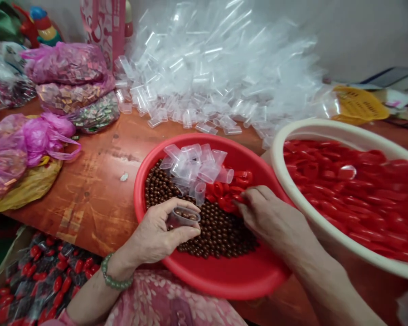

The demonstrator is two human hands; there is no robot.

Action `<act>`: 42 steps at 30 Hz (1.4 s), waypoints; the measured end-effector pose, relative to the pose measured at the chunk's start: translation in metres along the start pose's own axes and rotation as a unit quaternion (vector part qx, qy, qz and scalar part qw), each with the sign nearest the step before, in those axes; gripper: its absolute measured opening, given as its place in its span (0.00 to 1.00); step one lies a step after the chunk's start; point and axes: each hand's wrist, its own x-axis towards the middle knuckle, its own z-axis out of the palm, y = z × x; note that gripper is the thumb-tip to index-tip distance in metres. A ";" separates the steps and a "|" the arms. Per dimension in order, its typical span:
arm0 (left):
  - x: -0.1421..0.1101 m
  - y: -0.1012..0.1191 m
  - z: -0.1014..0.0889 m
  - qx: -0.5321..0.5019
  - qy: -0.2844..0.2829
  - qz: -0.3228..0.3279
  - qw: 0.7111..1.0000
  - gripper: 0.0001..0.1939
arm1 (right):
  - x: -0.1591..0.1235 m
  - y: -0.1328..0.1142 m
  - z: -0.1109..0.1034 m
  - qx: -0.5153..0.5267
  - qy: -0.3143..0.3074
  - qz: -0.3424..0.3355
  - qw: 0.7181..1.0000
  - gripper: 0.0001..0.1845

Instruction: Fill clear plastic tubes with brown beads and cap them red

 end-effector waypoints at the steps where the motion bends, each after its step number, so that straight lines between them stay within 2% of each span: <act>1: 0.000 0.000 0.000 -0.013 -0.002 -0.001 1.000 0.12 | -0.002 0.000 -0.002 0.017 0.014 0.006 1.000 0.10; 4: -0.002 0.000 -0.001 -0.058 -0.020 0.004 0.998 0.14 | -0.006 -0.010 -0.013 0.140 0.053 0.059 0.987 0.09; 6: -0.003 -0.002 -0.001 -0.092 -0.030 0.010 0.995 0.15 | -0.007 -0.027 -0.025 0.292 0.075 0.118 0.946 0.13; 7: -0.003 -0.003 -0.001 -0.109 -0.035 0.011 0.993 0.16 | -0.007 -0.038 -0.030 0.372 0.081 0.147 0.913 0.15; 9: -0.004 -0.005 0.000 -0.144 -0.045 0.001 0.989 0.17 | -0.005 -0.059 -0.039 0.529 0.075 0.217 0.817 0.17; 10: -0.005 -0.005 0.001 -0.159 -0.046 -0.008 0.986 0.18 | -0.004 -0.068 -0.042 0.590 0.074 0.242 0.767 0.17; 12: -0.007 -0.007 0.002 -0.175 -0.035 -0.023 0.984 0.20 | -0.001 -0.084 -0.044 0.665 0.061 0.273 0.693 0.17; 14: -0.008 -0.008 0.004 -0.178 -0.010 -0.029 0.984 0.20 | 0.001 -0.095 -0.042 0.702 0.053 0.285 0.651 0.16; 16: -0.009 -0.009 0.005 -0.178 0.008 -0.026 0.984 0.21 | 0.002 -0.104 -0.037 0.722 0.050 0.280 0.630 0.14; 18: -0.010 -0.010 0.007 -0.178 0.015 -0.027 0.984 0.22 | 0.001 -0.111 -0.032 0.726 0.051 0.263 0.634 0.14; 20: -0.010 -0.011 0.008 -0.176 0.021 -0.027 0.984 0.23 | -0.003 -0.116 -0.026 0.695 0.072 0.245 0.672 0.14; 21: -0.010 -0.012 0.009 -0.174 0.027 -0.024 0.984 0.23 | -0.006 -0.118 -0.024 0.661 0.094 0.239 0.705 0.14; 23: -0.010 -0.012 0.011 -0.167 0.050 -0.014 0.985 0.24 | -0.011 -0.120 -0.018 0.556 0.148 0.211 0.791 0.14; 25: -0.010 -0.012 0.013 -0.159 0.076 -0.002 0.984 0.25 | -0.016 -0.118 -0.013 0.431 0.194 0.153 0.868 0.15; 26: -0.011 -0.011 0.013 -0.157 0.085 0.001 0.984 0.26 | -0.017 -0.117 -0.011 0.375 0.214 0.113 0.895 0.16; 28: -0.012 -0.010 0.014 -0.158 0.090 0.005 0.983 0.26 | -0.018 -0.113 -0.010 0.285 0.242 0.016 0.927 0.18; 31: -0.014 -0.009 0.013 -0.157 0.082 0.010 0.984 0.25 | -0.017 -0.110 -0.014 0.206 0.240 -0.133 0.939 0.21; 34: -0.015 -0.009 0.012 -0.138 0.082 0.030 0.987 0.24 | -0.014 -0.111 -0.023 0.185 0.202 -0.222 0.936 0.24; 40: -0.014 -0.008 0.010 -0.138 0.098 0.047 0.984 0.22 | -0.014 -0.109 -0.031 0.235 0.178 -0.278 0.914 0.25; 42: -0.014 -0.009 0.009 -0.147 0.090 0.044 0.984 0.20 | -0.014 -0.106 -0.032 0.298 0.157 -0.252 0.907 0.22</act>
